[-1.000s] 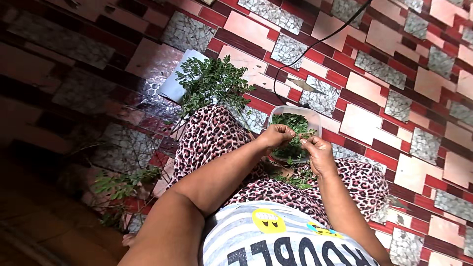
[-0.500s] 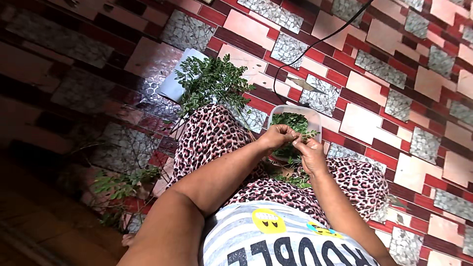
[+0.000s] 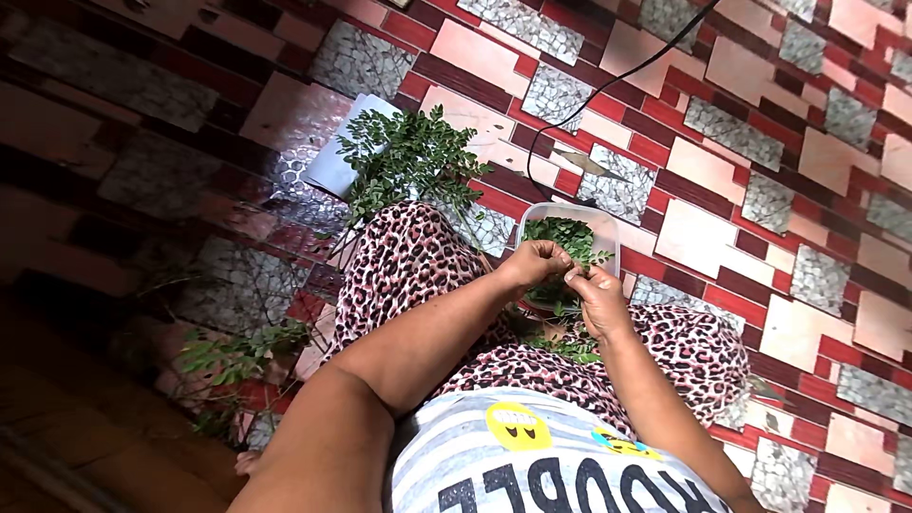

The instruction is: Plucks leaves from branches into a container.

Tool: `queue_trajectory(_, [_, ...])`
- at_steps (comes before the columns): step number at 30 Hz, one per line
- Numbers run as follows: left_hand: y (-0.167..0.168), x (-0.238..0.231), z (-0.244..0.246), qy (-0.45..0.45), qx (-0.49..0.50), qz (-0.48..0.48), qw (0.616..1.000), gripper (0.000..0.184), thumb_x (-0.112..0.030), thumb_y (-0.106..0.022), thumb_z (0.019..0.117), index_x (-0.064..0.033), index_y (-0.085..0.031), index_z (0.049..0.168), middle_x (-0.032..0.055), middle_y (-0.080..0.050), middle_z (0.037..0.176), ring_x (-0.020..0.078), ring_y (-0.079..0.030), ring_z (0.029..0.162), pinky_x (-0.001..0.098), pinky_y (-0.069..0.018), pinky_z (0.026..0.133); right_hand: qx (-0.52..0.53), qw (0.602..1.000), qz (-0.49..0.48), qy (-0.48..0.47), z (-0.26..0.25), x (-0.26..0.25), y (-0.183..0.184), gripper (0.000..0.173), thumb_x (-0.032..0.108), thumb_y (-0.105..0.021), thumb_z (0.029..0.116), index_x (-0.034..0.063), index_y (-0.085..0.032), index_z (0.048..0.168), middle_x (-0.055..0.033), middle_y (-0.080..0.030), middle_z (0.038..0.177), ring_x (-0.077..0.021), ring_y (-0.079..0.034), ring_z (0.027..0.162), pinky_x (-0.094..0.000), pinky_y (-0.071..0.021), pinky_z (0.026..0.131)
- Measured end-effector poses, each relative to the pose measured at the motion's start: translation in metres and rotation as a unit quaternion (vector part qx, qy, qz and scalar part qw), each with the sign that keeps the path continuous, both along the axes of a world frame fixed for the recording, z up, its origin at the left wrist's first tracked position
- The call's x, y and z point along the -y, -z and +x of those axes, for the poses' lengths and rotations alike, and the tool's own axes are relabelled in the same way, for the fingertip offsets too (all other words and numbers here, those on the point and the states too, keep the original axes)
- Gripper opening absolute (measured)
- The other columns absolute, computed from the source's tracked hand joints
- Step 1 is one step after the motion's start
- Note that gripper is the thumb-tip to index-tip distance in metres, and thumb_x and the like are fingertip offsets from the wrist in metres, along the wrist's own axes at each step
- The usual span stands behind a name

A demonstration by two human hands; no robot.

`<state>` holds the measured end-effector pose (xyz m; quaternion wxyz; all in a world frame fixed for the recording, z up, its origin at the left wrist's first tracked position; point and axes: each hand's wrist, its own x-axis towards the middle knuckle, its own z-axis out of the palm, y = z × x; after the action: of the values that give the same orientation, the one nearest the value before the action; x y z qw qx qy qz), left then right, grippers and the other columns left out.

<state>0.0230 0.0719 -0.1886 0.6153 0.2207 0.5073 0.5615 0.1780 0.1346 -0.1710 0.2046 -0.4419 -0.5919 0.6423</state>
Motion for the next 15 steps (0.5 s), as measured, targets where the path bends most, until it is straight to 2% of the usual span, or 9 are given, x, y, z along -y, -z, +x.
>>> queue_trajectory(3, [0.000, 0.000, 0.000, -0.001, -0.001, 0.001, 1.000, 0.009, -0.007, -0.060, 0.1017, -0.0015, -0.063, 0.095, 0.0022, -0.062, 0.080, 0.0043, -0.051, 0.060, 0.0198, -0.0425, 0.055, 0.021, 1.000, 0.003, -0.015, 0.001, 0.000, 0.001, 0.011, -0.005, -0.065, 0.0897, 0.0046, -0.065, 0.084, -0.0021, -0.064, 0.081, -0.0101, -0.060, 0.077, -0.0293, -0.0535, 0.075])
queue_trajectory(5, [0.000, 0.000, -0.001, -0.002, -0.003, 0.000, 1.000, 0.009, -0.007, -0.060, 0.1019, -0.0012, -0.063, 0.096, 0.0027, -0.063, 0.081, 0.0049, -0.052, 0.061, 0.0204, -0.0432, 0.055, 0.029, 0.999, -0.001, -0.023, 0.002, -0.001, 0.001, 0.010, -0.004, -0.066, 0.0886, 0.0045, -0.065, 0.085, -0.0026, -0.063, 0.080, -0.0106, -0.060, 0.075, -0.0295, -0.0536, 0.074])
queue_trajectory(8, [0.000, 0.000, -0.001, -0.004, -0.003, -0.001, 1.000, 0.009, -0.007, -0.060, 0.1016, -0.0006, -0.063, 0.095, 0.0026, -0.063, 0.080, 0.0048, -0.052, 0.060, 0.0203, -0.0434, 0.055, 0.025, 0.999, -0.013, -0.021, 0.004, -0.003, -0.001, 0.010, -0.002, -0.067, 0.0905, 0.0007, -0.066, 0.100, -0.0063, -0.067, 0.096, -0.0123, -0.064, 0.085, -0.0304, -0.0558, 0.080])
queue_trajectory(10, [0.001, 0.000, -0.001, -0.004, 0.000, 0.000, 1.000, 0.009, -0.006, -0.060, 0.1016, -0.0010, -0.063, 0.095, 0.0022, -0.062, 0.080, 0.0047, -0.051, 0.060, 0.0202, -0.0425, 0.055, 0.026, 0.999, -0.005, -0.023, 0.004, -0.004, -0.002, 0.009, 0.002, -0.065, 0.0943, 0.0012, -0.066, 0.104, -0.0053, -0.068, 0.099, -0.0106, -0.063, 0.087, -0.0287, -0.0548, 0.081])
queue_trajectory(12, [0.002, -0.001, 0.000, -0.006, 0.002, 0.000, 1.000, 0.009, -0.006, -0.060, 0.1014, -0.0015, -0.063, 0.094, 0.0023, -0.063, 0.080, 0.0047, -0.051, 0.060, 0.0201, -0.0424, 0.055, 0.048, 0.998, 0.029, -0.034, 0.005, -0.006, -0.001, 0.003, 0.002, -0.065, 0.0956, 0.0027, -0.068, 0.095, -0.0032, -0.067, 0.092, -0.0098, -0.062, 0.085, -0.0294, -0.0537, 0.081])
queue_trajectory(15, [0.002, -0.001, 0.000, -0.009, -0.002, -0.002, 1.000, 0.008, -0.006, -0.060, 0.1014, -0.0020, -0.062, 0.094, 0.0009, -0.058, 0.076, 0.0054, -0.050, 0.059, 0.0205, -0.0432, 0.055, 0.107, 0.986, 0.110, -0.070, 0.007, -0.010, -0.003, 0.006, 0.004, -0.069, 0.0952, 0.0039, -0.069, 0.090, -0.0008, -0.066, 0.085, -0.0061, -0.061, 0.079, -0.0270, -0.0529, 0.076])
